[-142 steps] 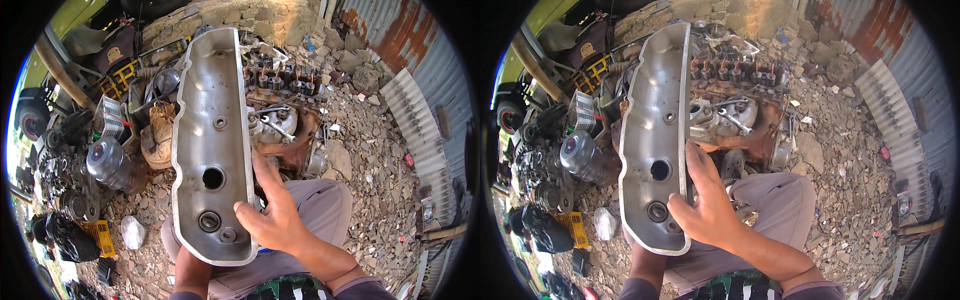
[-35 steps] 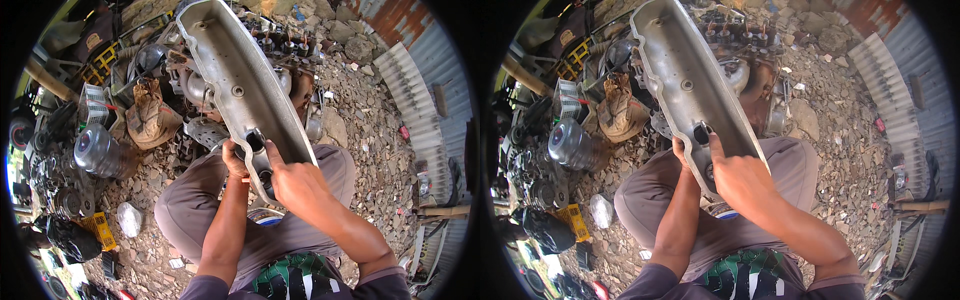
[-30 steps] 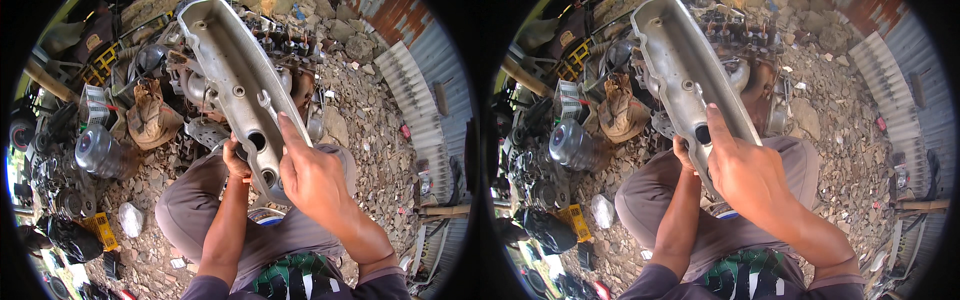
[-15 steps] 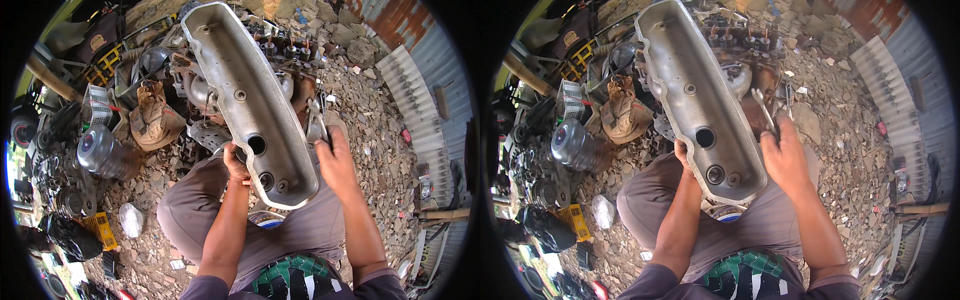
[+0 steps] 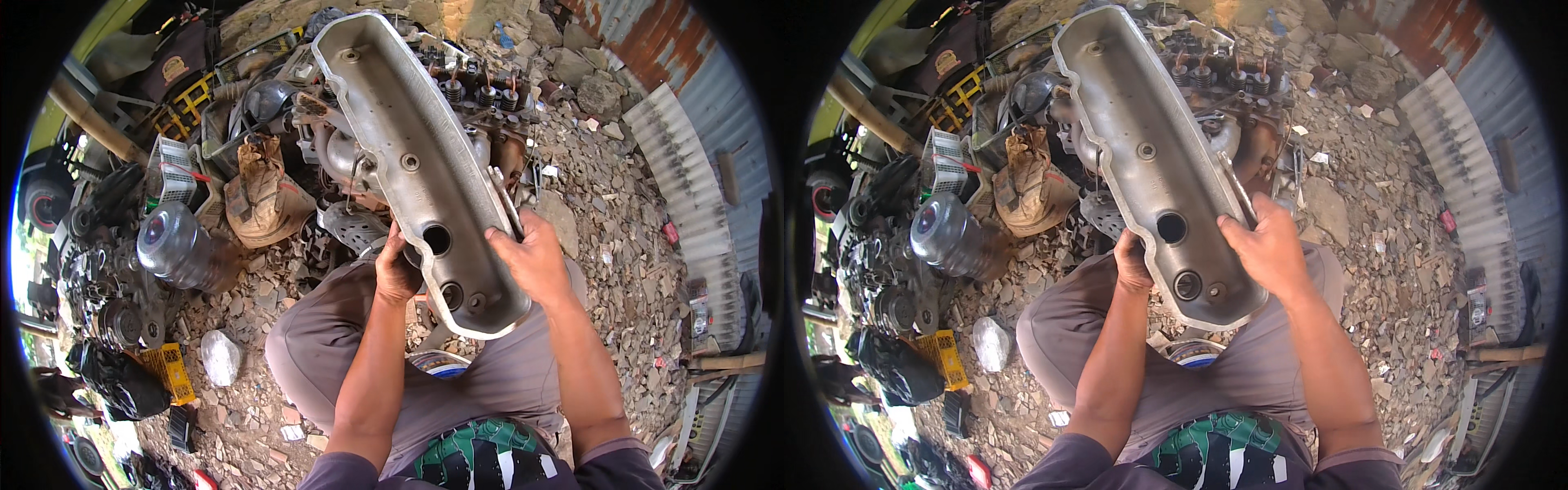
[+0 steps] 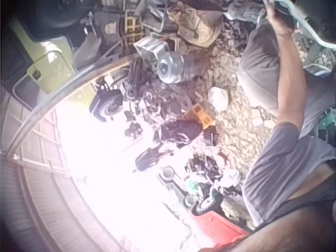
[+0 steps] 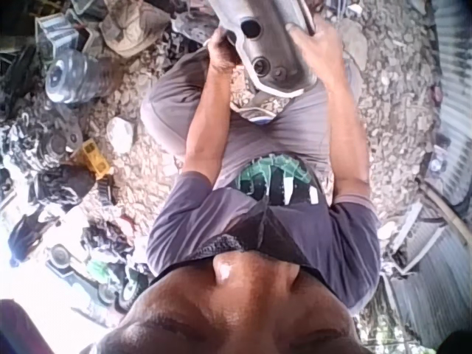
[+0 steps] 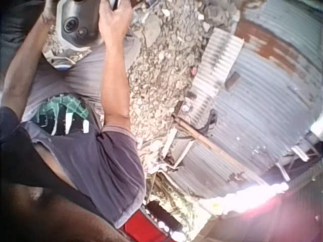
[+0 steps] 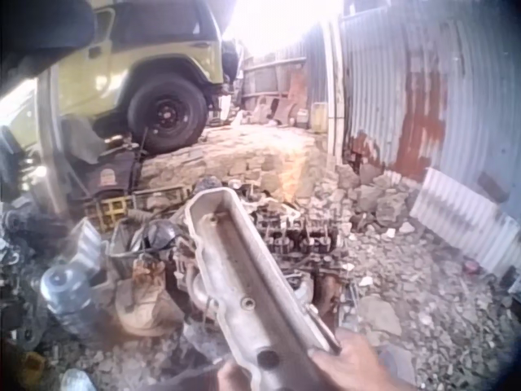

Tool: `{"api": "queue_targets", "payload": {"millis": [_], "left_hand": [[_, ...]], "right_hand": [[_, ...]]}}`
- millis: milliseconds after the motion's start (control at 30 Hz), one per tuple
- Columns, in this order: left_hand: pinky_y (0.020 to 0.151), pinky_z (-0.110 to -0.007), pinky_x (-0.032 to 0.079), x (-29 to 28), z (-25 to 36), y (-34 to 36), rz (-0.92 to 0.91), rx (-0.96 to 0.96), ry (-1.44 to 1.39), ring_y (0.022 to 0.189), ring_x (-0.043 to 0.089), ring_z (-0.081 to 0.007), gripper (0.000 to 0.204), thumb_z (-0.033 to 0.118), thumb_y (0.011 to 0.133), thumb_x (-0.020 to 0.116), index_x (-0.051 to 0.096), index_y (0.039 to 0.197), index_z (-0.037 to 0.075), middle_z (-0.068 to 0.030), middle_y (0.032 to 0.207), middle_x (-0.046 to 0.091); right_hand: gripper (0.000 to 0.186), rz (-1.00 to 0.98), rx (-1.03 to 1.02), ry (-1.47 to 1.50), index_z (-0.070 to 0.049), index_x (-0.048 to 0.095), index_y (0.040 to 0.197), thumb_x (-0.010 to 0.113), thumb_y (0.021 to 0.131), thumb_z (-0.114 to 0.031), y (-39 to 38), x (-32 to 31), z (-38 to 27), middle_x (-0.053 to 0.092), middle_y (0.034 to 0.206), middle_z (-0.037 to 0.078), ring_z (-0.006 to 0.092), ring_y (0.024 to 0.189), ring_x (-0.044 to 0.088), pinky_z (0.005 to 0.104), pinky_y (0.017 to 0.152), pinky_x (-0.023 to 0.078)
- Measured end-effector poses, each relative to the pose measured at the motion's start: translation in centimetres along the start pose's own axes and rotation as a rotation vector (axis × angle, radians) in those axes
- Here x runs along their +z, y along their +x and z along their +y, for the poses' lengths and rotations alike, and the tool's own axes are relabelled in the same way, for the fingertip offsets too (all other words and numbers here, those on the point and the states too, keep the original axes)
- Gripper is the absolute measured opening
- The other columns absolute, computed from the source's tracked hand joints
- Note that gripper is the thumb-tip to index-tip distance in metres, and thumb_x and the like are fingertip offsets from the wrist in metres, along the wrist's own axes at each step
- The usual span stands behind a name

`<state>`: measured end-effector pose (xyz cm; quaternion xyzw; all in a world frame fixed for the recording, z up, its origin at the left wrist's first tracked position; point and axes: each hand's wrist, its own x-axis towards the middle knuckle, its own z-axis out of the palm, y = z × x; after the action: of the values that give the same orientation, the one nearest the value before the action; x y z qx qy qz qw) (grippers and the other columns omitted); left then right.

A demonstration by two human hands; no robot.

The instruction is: The person sits on the ground in a cluttered outdoor area and handles a silver metal engine valve cover. They remove the orange oil cap, inspect the interior and exterior surfaces, and point to specific features like bolt holes and ports. The person then places the cover down and picks up a black cylindrical part to examine it.

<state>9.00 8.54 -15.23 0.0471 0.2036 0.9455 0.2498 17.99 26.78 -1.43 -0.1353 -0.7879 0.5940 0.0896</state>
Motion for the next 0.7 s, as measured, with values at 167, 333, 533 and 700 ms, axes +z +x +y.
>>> {"api": "queue_targets", "payload": {"millis": [167, 333, 533, 700], "left_hand": [[0.113, -0.047, 0.032, 4.0, 4.2, 0.3, 0.019, 0.075, 0.147, 0.134, 0.043, -0.033, 0.083, 0.058, 0.087, 0.056, 0.036, 0.147, 0.005, -0.0169, 0.146, 0.045], [0.112, -0.046, 0.033, 8.6, 6.6, 3.2, -0.006, -0.044, 0.479, 0.131, 0.048, -0.0319, 0.082, 0.06, 0.093, 0.053, 0.035, 0.147, 0.0, -0.017, 0.142, 0.05], [0.106, -0.046, 0.043, 12.0, 7.6, 3.9, 0.105, -0.244, 0.464, 0.118, 0.058, -0.0281, 0.054, 0.022, 0.084, 0.064, 0.051, 0.131, 0.002, -0.0122, 0.127, 0.06], [0.099, -0.044, 0.051, 12.9, 7.6, 2.2, 0.067, -0.158, 0.413, 0.108, 0.063, -0.0274, 0.049, 0.005, 0.078, 0.052, 0.051, 0.126, -0.005, -0.0151, 0.116, 0.062]], "right_hand": [[0.018, -0.031, -0.026, 0.018, 0.004, 0.066, 0.104, 0.065, 0.089, -0.005, 1.0, -2.2, -0.6, 0.065, 0.086, 0.001, 0.0066, 0.078, 0.054, 0.0269, 0.069, 0.046], [0.022, -0.021, -0.136, -0.008, 0.006, 0.064, 0.108, 0.064, 0.088, -0.003, 2.3, -3.5, 0.3, 0.067, 0.091, 0.003, 0.0064, 0.082, 0.056, 0.0255, 0.071, 0.047], [0.025, -0.066, -0.121, 0.015, 0.007, 0.063, 0.112, 0.065, 0.089, -0.004, 1.5, -4.4, -0.2, 0.066, 0.098, 0.005, 0.0051, 0.085, 0.055, 0.0217, 0.073, 0.047], [0.027, -0.075, -0.159, -0.254, 0.001, 0.062, 0.114, 0.067, 0.09, -0.01, 2.6, -5.6, -0.9, 0.066, 0.093, 0.007, 0.0116, 0.08, 0.058, 0.0283, 0.073, 0.049]]}}
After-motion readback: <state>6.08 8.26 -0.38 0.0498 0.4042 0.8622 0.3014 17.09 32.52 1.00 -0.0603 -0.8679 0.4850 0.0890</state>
